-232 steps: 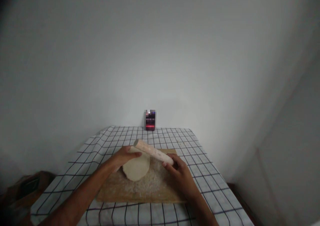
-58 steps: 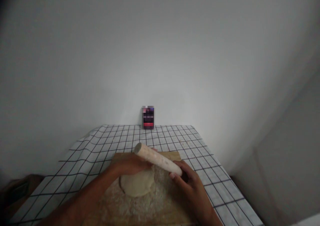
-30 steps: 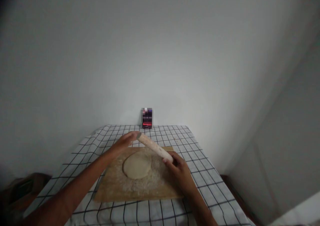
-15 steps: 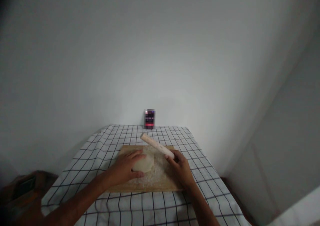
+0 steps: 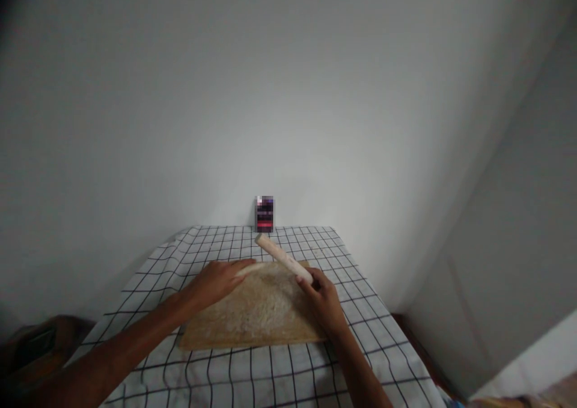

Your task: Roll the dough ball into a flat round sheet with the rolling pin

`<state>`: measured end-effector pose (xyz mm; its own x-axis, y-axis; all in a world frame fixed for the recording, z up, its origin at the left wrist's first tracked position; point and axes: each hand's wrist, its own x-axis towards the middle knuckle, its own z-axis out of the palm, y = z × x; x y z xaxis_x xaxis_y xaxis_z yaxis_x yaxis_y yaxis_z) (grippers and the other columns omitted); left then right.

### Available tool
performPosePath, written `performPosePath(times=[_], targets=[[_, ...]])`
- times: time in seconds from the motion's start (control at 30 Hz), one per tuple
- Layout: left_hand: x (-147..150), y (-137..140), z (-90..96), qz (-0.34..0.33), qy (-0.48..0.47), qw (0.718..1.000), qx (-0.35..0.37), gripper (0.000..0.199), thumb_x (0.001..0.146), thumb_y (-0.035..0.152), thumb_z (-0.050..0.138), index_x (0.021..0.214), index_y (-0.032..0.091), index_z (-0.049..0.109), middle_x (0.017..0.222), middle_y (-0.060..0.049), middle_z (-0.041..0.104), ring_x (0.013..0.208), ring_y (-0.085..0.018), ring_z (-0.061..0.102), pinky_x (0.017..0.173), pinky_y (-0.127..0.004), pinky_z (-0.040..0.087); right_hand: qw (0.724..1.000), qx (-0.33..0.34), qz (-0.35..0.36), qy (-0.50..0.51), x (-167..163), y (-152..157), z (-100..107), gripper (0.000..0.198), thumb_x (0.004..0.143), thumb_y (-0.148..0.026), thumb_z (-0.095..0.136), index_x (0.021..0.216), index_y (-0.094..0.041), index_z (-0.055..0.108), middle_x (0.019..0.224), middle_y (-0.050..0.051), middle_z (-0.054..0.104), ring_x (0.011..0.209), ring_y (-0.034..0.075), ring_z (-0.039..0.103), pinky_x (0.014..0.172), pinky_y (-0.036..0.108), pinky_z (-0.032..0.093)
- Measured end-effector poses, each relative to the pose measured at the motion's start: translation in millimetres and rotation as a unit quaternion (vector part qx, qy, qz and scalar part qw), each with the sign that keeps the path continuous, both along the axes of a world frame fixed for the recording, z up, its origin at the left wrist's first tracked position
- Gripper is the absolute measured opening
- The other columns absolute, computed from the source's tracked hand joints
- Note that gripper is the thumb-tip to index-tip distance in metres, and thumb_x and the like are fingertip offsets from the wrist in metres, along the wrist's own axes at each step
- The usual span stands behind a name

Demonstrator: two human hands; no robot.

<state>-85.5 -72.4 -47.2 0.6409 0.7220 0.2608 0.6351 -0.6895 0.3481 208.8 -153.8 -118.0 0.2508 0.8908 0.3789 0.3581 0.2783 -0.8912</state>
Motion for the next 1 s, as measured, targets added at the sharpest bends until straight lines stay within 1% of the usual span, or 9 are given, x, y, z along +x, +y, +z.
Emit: performPosePath(times=[0.13, 0.2, 0.27, 0.4, 0.47, 0.57, 0.7, 0.83, 1.0], targets=[[-7.0, -5.1, -6.0, -0.047, 0.027, 0.998, 0.01, 0.053, 0.103, 0.044, 0.055, 0.156, 0.034, 0.055, 0.169, -0.004, 0.048, 0.156, -0.03, 0.045, 0.131, -0.052, 0.031, 1.0, -0.004, -0.004, -0.001, -1.1, -0.2, 1.6, 0.058, 0.088, -0.071, 0.07, 0.107, -0.017, 0.078, 0.089, 0.005, 0.073, 0.079, 0.022, 0.061, 0.071, 0.032, 0.049], [-11.3, -10.9, -18.2, -0.081, 0.057, 0.995, -0.026, 0.073, 0.096, 0.061, 0.065, 0.16, 0.029, 0.049, 0.174, -0.011, 0.039, 0.162, -0.035, 0.033, 0.133, -0.057, 0.024, 1.0, -0.004, -0.008, -0.005, -1.8, -0.5, 2.3, 0.058, 0.089, -0.071, 0.069, 0.107, -0.017, 0.078, 0.09, 0.005, 0.074, 0.079, 0.022, 0.062, 0.072, 0.033, 0.05], [-16.3, -14.5, -25.7, -0.077, 0.048, 0.993, -0.071, 0.082, 0.097, 0.07, 0.06, 0.164, 0.025, 0.044, 0.175, -0.014, 0.035, 0.164, -0.036, 0.028, 0.134, -0.059, 0.023, 1.0, -0.001, -0.013, -0.01, -1.4, -1.4, 3.4, 0.058, 0.089, -0.072, 0.069, 0.108, -0.018, 0.078, 0.09, 0.005, 0.075, 0.08, 0.022, 0.063, 0.073, 0.033, 0.05], [-28.3, -11.5, -7.1, 0.026, -0.105, 0.988, -0.109, 0.071, 0.106, 0.068, 0.035, 0.161, 0.025, 0.048, 0.169, -0.009, 0.048, 0.159, -0.031, 0.04, 0.131, -0.051, 0.033, 0.999, -0.014, -0.005, -0.053, 2.7, -4.3, 10.3, 0.055, 0.091, -0.071, 0.066, 0.107, -0.02, 0.077, 0.092, 0.005, 0.076, 0.082, 0.024, 0.066, 0.074, 0.034, 0.051], [-33.4, -9.6, 11.2, 0.077, -0.183, 0.976, -0.084, 0.071, 0.105, 0.07, 0.033, 0.154, 0.025, 0.056, 0.162, -0.008, 0.057, 0.154, -0.031, 0.048, 0.129, -0.049, 0.037, 0.992, -0.027, -0.002, -0.125, 1.7, -5.2, 17.4, 0.05, 0.093, -0.069, 0.066, 0.105, -0.022, 0.077, 0.091, 0.005, 0.075, 0.08, 0.023, 0.067, 0.072, 0.033, 0.05], [-33.6, -11.9, 26.1, 0.095, -0.233, 0.967, -0.033, 0.065, 0.106, 0.065, 0.034, 0.146, 0.022, 0.063, 0.154, -0.009, 0.065, 0.149, -0.03, 0.054, 0.128, -0.047, 0.038, 0.965, -0.041, 0.008, -0.26, -13.2, -5.4, 30.8, 0.039, 0.095, -0.062, 0.068, 0.106, -0.025, 0.076, 0.096, 0.004, 0.075, 0.08, 0.022, 0.069, 0.072, 0.034, 0.048], [-19.6, -20.9, 5.5, 0.076, -0.18, 0.981, -0.018, 0.055, 0.109, 0.054, 0.036, 0.146, 0.024, 0.062, 0.151, -0.009, 0.067, 0.144, -0.028, 0.058, 0.125, -0.046, 0.042, 0.92, -0.063, 0.049, -0.384, -49.9, -6.3, 43.6, 0.024, 0.097, -0.05, 0.071, 0.104, -0.028, 0.075, 0.104, 0.004, 0.077, 0.092, 0.026, 0.073, 0.077, 0.035, 0.049], [-8.9, -22.6, -26.0, 0.087, -0.072, 0.993, 0.035, 0.048, 0.109, 0.046, 0.04, 0.144, 0.022, 0.063, 0.147, -0.011, 0.068, 0.144, -0.031, 0.056, 0.127, -0.051, 0.037, 0.895, -0.083, 0.045, -0.437, -69.6, -7.3, 42.9, 0.035, 0.099, -0.056, 0.067, 0.12, -0.028, 0.071, 0.118, 0.008, 0.077, 0.102, 0.031, 0.074, 0.08, 0.038, 0.05], [-7.4, -2.3, -24.9, 0.104, -0.026, 0.992, 0.072, 0.043, 0.11, 0.044, 0.039, 0.139, 0.025, 0.064, 0.138, -0.01, 0.073, 0.133, -0.027, 0.064, 0.118, -0.044, 0.046, 0.879, -0.082, 0.043, -0.468, -64.1, 11.9, 35.8, 0.037, 0.11, -0.049, 0.043, 0.119, -0.026, 0.071, 0.12, 0.013, 0.074, 0.106, 0.031, 0.07, 0.084, 0.041, 0.051]])
